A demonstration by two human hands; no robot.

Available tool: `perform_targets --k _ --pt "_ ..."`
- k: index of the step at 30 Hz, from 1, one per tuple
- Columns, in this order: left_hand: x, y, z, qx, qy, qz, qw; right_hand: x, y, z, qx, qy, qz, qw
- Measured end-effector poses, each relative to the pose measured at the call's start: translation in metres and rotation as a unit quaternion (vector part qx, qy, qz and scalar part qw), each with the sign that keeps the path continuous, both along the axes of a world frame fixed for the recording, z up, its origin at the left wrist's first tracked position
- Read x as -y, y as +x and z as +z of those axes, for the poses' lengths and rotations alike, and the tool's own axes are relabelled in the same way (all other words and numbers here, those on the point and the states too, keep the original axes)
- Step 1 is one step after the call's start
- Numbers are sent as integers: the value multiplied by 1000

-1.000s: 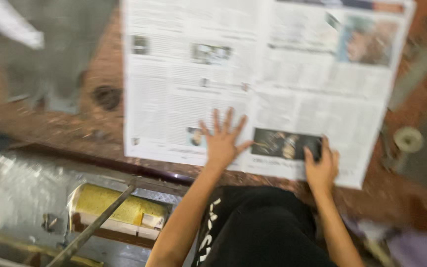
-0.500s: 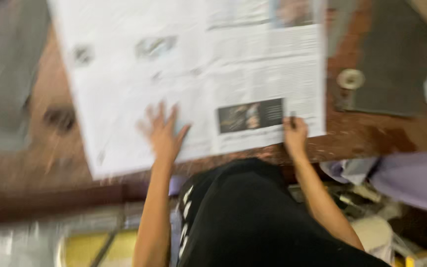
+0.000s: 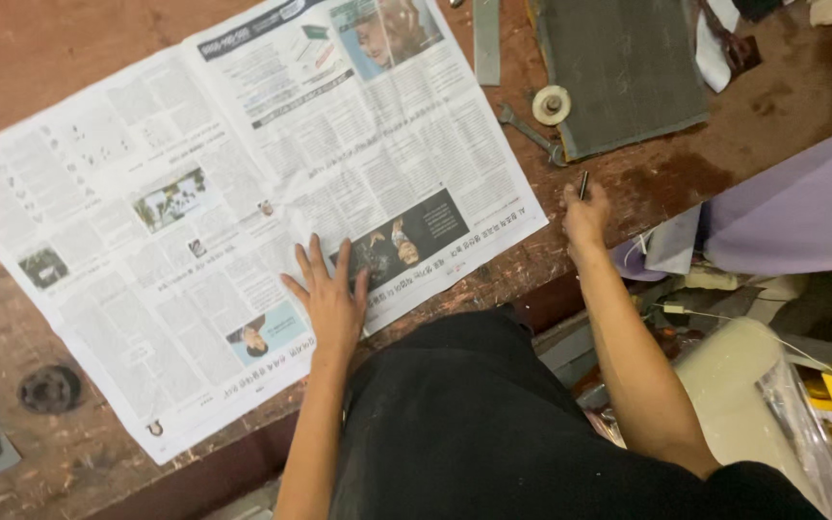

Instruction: The person spreads newspaper over the workbench and lays a long strip across it. They use a marker to draw lines on the newspaper, then place gray fabric pieces on the paper and mark lines on the fabric, repositioning the pieces as they work.

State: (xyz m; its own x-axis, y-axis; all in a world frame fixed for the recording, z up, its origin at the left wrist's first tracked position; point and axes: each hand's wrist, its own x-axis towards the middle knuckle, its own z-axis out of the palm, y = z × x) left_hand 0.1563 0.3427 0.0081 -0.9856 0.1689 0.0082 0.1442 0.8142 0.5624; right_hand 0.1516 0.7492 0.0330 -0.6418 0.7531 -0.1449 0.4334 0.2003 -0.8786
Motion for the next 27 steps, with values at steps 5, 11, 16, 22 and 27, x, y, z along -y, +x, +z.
perform_targets --k 5,11,16,22,27 --pt "-29 2 -3 -3 20 -3 1000 -35 3 3 -12 -155 -56 986" --pt "-91 -18 6 -45 38 -21 998 -92 -10 -8 -8 -104 -18 994" --pt "-187 -39 20 -91 114 -53 988 -166 -70 2 -26 76 57 995" --pt "-321 -61 18 -58 83 -70 992 -269 -186 41 60 263 150 951" --pt "-382 -61 17 -43 58 17 997 -314 -276 63 112 276 236 925"
